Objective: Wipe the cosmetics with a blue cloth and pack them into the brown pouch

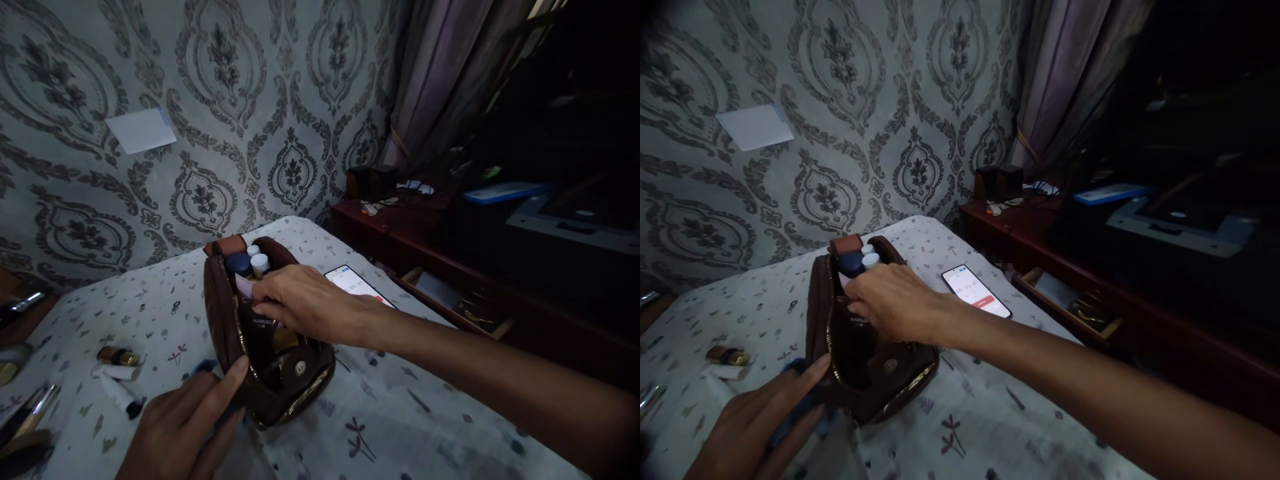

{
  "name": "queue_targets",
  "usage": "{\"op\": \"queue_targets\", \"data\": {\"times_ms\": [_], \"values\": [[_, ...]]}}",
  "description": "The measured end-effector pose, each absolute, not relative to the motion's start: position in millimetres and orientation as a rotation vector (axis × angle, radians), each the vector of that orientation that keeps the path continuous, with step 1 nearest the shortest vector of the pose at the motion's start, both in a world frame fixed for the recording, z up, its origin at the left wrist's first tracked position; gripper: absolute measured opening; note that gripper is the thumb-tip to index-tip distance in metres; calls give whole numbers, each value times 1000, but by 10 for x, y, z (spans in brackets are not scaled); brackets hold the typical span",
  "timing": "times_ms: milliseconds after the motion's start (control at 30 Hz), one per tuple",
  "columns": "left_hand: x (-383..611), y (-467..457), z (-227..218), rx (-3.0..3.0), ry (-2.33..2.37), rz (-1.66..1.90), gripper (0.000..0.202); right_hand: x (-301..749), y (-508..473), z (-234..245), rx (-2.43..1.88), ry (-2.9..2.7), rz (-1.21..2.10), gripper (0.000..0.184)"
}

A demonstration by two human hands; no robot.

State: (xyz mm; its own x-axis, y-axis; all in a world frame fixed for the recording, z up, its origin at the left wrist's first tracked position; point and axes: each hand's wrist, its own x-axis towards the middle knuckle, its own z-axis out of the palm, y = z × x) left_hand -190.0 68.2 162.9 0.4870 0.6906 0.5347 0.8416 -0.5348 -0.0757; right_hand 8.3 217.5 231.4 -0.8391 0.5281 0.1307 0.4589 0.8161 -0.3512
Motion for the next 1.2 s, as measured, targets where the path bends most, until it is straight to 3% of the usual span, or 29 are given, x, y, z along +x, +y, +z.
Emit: {"op": "queue_targets", "data": {"times_ms": [133,267,1000,1200], "values": [[-1902,660,1633,-2418,-1294,-641,56,96,2157,2315,-702,-2701,386,11],[-1894,664,1635,-2411,-1303,-643,55,27,2158,2291,-678,-2630,273,19],[-1832,686,1738,-2438,-1273,-709,44,-95,2162,2218,-764,-2600,362,13],[-1820,663,1714,-2443,-1325,-678,43,-29,2051,2134,-652,-2443,284,21]]}}
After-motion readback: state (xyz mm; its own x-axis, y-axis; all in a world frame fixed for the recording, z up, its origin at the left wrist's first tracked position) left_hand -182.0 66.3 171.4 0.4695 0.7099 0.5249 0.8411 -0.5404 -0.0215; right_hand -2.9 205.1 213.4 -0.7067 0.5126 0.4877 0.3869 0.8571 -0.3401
